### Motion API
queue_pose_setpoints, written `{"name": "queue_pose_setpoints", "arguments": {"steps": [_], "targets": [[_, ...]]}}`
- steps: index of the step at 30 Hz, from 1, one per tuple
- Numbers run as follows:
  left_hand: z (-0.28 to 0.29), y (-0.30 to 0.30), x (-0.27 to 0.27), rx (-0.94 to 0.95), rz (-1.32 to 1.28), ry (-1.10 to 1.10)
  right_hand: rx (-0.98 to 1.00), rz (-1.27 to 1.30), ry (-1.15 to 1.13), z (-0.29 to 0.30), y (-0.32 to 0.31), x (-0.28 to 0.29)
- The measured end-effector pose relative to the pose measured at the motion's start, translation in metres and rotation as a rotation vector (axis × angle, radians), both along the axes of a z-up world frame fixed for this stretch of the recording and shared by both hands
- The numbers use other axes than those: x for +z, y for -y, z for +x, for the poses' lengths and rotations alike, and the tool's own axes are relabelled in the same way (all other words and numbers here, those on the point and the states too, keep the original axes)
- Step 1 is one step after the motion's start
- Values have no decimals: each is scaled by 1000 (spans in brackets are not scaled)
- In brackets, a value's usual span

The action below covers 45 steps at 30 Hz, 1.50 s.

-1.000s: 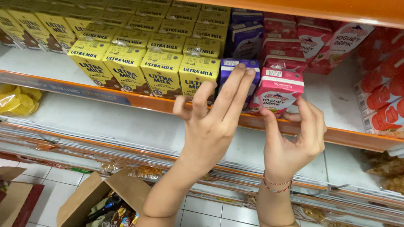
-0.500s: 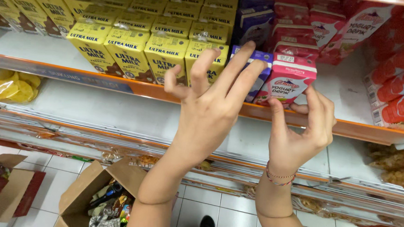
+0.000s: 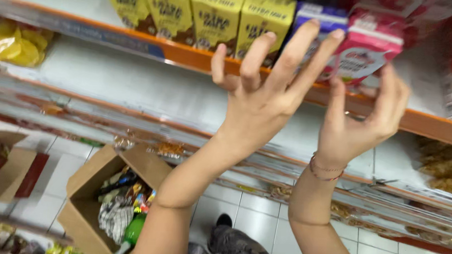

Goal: The person takes various small cartons of milk and yogurt from a cardboard box and places them onto shelves in a convenience store, handling each item one at a time and organizing them into rows by brand and flavor.

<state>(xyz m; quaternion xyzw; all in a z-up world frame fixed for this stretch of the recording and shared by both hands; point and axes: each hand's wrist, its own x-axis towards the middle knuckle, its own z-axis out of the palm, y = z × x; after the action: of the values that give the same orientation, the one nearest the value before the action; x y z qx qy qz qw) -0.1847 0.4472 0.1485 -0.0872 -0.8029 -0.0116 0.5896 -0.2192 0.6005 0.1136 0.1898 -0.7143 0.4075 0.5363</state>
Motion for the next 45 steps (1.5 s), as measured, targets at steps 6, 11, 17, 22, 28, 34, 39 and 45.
{"name": "queue_pose_setpoints", "arguments": {"steps": [6, 11, 17, 22, 28, 34, 39, 45], "targets": [[60, 27, -99, -129, 85, 30, 112, -44, -229, 5, 4, -42], [143, 74, -224, -161, 326, 375, 505, -15, -192, 42, 56, -118], [246, 132, -375, 53, 581, 686, 665, 141, 396, 133, 167, -232], [323, 216, -484, 370, 730, 936, 806, 204, 762, 191, 243, -334], [350, 333, -584, 663, 853, 1039, 865, 343, 995, 238, 296, -451], [349, 376, -634, 600, 973, 1079, 921, 362, 1315, 257, 334, -523], [345, 341, -596, 286, 981, 831, 892, -178, 1926, 253, 370, -559], [335, 347, -595, -246, 1549, 749, 971, -310, 1488, 209, 366, -582]]}}
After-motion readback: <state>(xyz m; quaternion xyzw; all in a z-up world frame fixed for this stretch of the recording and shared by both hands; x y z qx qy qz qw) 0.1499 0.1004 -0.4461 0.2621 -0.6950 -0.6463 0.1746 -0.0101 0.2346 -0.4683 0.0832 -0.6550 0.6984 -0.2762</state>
